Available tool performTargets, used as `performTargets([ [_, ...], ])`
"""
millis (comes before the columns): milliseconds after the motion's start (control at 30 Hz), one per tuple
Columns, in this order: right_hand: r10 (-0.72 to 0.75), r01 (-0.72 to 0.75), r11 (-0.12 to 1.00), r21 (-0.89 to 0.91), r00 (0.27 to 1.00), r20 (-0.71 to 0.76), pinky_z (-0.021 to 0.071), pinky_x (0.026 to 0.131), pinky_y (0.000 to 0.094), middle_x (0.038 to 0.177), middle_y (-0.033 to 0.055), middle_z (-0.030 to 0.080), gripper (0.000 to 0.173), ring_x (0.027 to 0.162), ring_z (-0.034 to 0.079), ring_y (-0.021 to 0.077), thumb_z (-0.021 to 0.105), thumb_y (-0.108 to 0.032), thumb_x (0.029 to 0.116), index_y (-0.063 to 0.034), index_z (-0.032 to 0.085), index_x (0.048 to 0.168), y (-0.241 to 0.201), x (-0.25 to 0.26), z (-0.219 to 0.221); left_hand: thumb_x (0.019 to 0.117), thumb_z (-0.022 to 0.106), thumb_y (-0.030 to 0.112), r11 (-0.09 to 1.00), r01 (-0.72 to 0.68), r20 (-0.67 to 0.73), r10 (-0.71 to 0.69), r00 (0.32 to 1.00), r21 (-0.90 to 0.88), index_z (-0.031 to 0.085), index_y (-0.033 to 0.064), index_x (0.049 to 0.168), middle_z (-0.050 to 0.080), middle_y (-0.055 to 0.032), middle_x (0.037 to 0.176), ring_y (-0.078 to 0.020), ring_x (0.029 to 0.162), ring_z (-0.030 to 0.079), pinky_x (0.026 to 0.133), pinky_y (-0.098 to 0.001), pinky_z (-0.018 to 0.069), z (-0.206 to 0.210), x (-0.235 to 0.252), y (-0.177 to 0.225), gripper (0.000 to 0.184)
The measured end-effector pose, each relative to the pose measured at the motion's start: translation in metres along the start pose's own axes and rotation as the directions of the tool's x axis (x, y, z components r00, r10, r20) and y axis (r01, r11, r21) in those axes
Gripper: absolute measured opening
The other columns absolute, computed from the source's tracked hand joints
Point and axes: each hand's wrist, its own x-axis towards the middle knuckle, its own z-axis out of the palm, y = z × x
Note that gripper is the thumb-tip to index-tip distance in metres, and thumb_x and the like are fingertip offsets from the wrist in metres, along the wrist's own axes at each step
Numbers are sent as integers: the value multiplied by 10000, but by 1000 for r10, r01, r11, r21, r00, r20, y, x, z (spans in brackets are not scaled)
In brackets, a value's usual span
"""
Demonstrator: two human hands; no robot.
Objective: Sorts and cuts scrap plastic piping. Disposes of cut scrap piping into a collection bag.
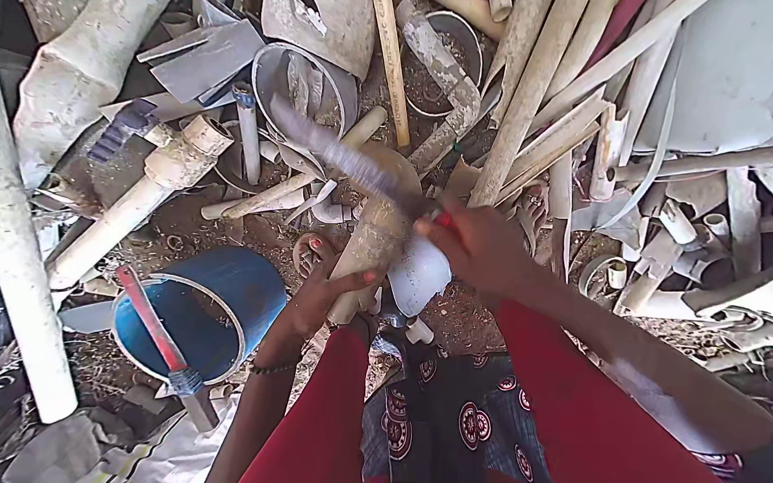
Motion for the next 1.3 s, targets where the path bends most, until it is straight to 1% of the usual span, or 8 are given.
performTargets([
  [100,38,-28,997,72,989,-142,398,452,368,613,32,471,422,483,455,166,432,-271,1057,32,577,1312,8,13,-21,750,823,421,970,-8,-59,23,998,244,624,81,1228,721,14,1007,-73,900,707,820,-262,602,2,3,3,619],
  [267,-58,49,993,-112,995,-77,366,423,377,577,16,444,383,463,467,195,443,-398,1066,-55,602,1007,11,22,-15,805,769,489,909,18,-74,14,997,417,604,83,1283,690,-23,1060,-80,937,681,854,-304,579,10,5,7,648],
  [500,-66,80,956,-282,996,58,476,605,509,711,92,599,771,682,628,330,604,-731,869,-40,605,1208,7,42,-7,786,708,609,925,-35,-138,94,986,379,582,128,1327,708,-9,1019,-90,874,708,794,-328,610,19,10,1,735],
  [567,-66,77,954,-289,997,48,444,572,483,665,62,547,744,633,596,297,599,-755,853,-58,591,1114,8,45,-8,780,720,642,918,-39,-145,104,984,394,615,128,1264,715,-7,977,-97,857,713,788,-336,614,17,13,-1,713],
  [767,-13,12,970,-241,1000,0,406,517,453,631,53,475,492,590,567,288,276,-457,1109,-84,566,972,11,61,-14,755,712,699,827,-28,-176,153,972,561,651,141,1191,687,2,933,-89,846,679,786,-373,581,12,14,3,710],
  [1033,-2,21,924,-381,999,48,451,470,448,607,84,524,480,565,613,314,338,-456,1111,-63,593,1006,-11,26,6,772,666,756,772,-20,-177,171,969,635,664,143,1194,682,-40,932,-160,860,670,789,-474,550,13,15,5,745],
  [1200,83,-113,947,-301,990,-111,489,553,519,681,139,574,497,659,650,382,316,-435,1115,-25,587,1044,-1,55,-2,821,701,630,869,-36,-150,126,981,494,666,136,1157,691,-10,897,-113,815,674,770,-399,571,8,19,-1,599],
  [1300,-16,-4,932,-362,998,-54,477,482,478,615,114,543,471,573,628,353,371,-439,1108,-30,595,1039,-13,32,19,829,701,582,921,-40,-106,87,991,389,652,147,1197,716,9,923,-89,835,701,784,-338,599,-1,21,-3,572],
])
